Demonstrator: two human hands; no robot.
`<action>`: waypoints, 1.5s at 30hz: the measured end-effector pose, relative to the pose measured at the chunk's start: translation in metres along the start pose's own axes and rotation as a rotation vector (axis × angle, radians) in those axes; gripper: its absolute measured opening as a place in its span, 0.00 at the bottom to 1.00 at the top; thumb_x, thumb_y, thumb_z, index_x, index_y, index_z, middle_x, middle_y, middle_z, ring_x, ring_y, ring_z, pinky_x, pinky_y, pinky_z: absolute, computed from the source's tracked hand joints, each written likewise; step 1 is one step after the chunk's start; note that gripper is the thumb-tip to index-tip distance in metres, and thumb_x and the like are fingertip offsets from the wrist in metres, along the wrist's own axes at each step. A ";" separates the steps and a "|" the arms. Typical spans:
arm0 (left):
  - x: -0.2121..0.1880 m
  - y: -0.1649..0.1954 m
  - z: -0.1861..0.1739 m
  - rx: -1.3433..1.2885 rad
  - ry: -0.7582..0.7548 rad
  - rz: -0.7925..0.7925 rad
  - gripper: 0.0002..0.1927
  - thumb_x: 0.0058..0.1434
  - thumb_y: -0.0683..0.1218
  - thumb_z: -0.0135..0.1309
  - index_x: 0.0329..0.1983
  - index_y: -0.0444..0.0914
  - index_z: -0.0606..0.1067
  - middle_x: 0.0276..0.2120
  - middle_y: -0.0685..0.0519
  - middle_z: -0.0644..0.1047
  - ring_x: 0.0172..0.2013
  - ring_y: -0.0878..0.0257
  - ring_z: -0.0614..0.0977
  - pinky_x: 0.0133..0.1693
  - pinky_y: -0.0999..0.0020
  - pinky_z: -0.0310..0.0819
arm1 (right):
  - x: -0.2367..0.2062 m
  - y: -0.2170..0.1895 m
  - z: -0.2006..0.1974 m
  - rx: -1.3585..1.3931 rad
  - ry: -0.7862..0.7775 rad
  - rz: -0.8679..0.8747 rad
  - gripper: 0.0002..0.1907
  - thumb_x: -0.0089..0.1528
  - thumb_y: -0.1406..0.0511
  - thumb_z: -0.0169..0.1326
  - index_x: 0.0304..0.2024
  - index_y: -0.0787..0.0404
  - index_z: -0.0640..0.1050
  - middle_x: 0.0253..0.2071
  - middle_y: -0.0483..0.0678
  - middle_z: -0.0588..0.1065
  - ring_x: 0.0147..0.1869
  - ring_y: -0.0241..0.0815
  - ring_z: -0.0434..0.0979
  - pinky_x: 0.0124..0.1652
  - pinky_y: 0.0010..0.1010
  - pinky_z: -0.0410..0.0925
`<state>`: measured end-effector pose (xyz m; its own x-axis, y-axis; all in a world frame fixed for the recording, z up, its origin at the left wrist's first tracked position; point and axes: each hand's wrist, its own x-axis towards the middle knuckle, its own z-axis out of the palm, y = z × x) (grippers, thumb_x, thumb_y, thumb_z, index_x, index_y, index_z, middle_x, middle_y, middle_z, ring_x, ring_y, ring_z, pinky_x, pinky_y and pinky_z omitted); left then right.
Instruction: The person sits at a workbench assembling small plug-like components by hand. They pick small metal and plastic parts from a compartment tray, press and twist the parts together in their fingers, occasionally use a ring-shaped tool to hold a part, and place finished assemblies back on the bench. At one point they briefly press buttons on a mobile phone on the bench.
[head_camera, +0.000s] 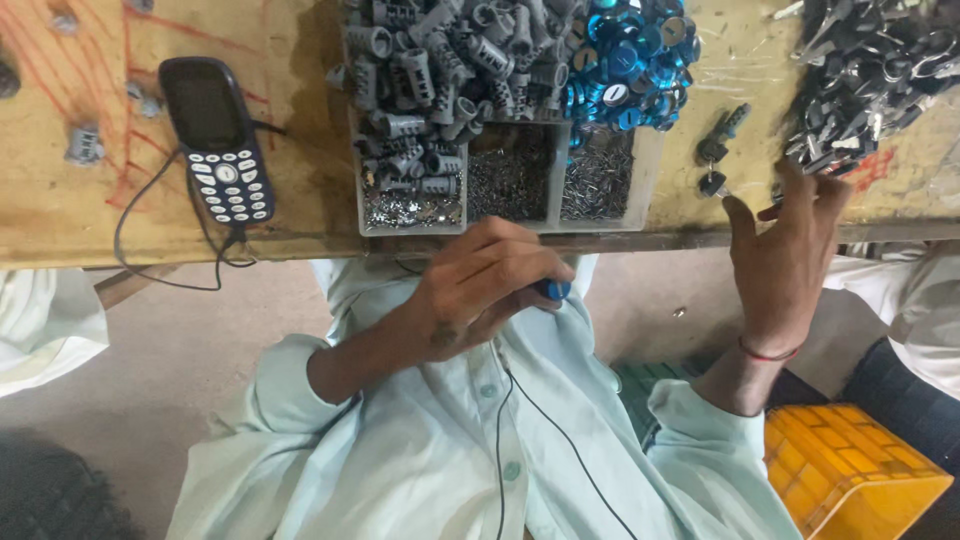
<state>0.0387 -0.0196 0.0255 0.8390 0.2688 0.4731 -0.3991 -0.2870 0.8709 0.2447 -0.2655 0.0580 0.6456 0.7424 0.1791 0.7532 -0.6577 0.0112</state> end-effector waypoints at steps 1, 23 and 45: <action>0.002 -0.002 0.000 -0.007 -0.007 0.012 0.19 0.61 0.37 0.68 0.52 0.35 0.74 0.46 0.52 0.79 0.48 0.55 0.81 0.52 0.61 0.79 | -0.002 0.010 0.009 0.102 -0.086 0.047 0.13 0.68 0.71 0.67 0.46 0.66 0.74 0.40 0.54 0.72 0.41 0.46 0.75 0.39 0.33 0.69; -0.001 0.000 0.022 0.086 -0.021 -0.029 0.20 0.61 0.32 0.67 0.53 0.32 0.72 0.45 0.49 0.79 0.47 0.54 0.82 0.48 0.61 0.79 | -0.027 -0.105 0.015 1.502 0.402 0.288 0.25 0.65 0.79 0.65 0.54 0.61 0.65 0.40 0.51 0.77 0.37 0.35 0.78 0.33 0.24 0.70; -0.015 0.010 -0.012 -0.218 -0.076 -0.240 0.10 0.66 0.40 0.62 0.48 0.36 0.76 0.41 0.49 0.78 0.42 0.56 0.82 0.43 0.63 0.75 | 0.028 -0.109 -0.032 0.781 -0.304 -0.437 0.29 0.52 0.64 0.74 0.45 0.66 0.70 0.42 0.53 0.77 0.41 0.51 0.79 0.38 0.38 0.72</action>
<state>0.0178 -0.0155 0.0284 0.9407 0.2328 0.2467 -0.2493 -0.0183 0.9682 0.1767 -0.1770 0.0929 0.2087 0.9767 0.0497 0.7363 -0.1234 -0.6653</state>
